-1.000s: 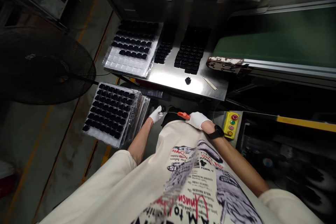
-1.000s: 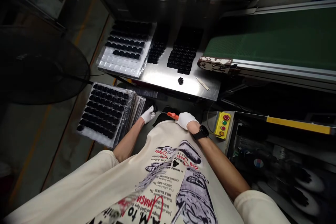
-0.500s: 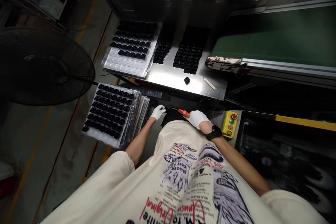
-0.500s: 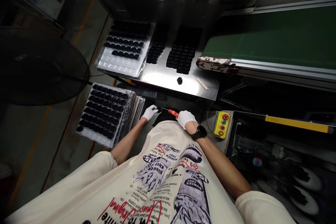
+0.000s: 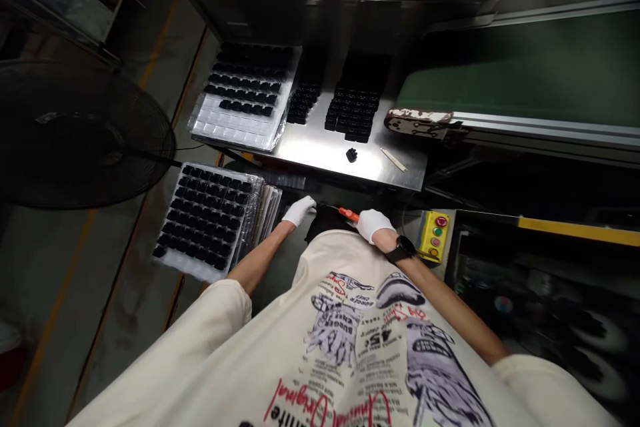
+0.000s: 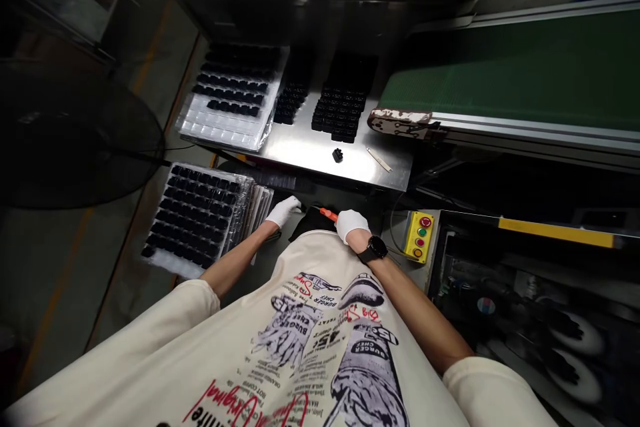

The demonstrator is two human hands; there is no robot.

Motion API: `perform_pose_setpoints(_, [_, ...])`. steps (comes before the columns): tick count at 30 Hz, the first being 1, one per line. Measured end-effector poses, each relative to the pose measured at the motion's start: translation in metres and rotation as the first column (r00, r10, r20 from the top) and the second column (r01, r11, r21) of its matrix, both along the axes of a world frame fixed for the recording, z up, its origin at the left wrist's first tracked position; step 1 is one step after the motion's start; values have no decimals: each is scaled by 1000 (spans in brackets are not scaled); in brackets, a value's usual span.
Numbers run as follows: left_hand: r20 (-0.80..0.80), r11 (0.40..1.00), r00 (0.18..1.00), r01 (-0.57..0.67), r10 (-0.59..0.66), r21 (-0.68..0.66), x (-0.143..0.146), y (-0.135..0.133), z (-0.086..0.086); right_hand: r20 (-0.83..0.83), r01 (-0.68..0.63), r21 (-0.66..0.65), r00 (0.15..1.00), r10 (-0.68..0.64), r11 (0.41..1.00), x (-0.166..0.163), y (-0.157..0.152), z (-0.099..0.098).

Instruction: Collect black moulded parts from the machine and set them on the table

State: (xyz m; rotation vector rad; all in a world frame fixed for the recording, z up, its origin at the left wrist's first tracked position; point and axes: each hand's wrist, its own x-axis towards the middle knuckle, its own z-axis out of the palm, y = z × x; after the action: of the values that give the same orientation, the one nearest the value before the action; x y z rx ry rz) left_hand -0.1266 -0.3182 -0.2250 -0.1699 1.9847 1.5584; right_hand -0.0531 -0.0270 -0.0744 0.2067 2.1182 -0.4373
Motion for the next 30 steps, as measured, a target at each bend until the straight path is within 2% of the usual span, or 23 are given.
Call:
perform_pose_setpoints(4, [77,989,987,-135,139,-54,-3,12,-14,1,21,-1,1000,-21,1000,-2,-2,-2])
perform_pose_setpoints(7, [167,980,966,-189,196,-55,1,16,-24,3,27,3,1000,-27,1000,-4,-3,-5])
perform_pose_setpoints(10, [259,969,934,-244,245,-39,7,13,-29,12,19,-8,1000,-19,1000,-4,-2,-6])
perform_pose_setpoints(14, [396,942,870,-335,294,37,12,1,-28,20,12,-18,1000,-11,1000,-2,-1,-2])
perform_pose_setpoints(20, [671,871,698,-465,250,159,15,-14,-16,22,-22,-59,999,24,998,-5,0,12])
perform_pose_setpoints(24, [787,808,582,-554,205,200,20,-18,-10,20,-34,-50,999,35,998,-10,3,20])
perform_pose_setpoints(30, [828,704,534,-655,172,276,26,-10,-3,9,-74,-92,997,75,993,-15,8,30])
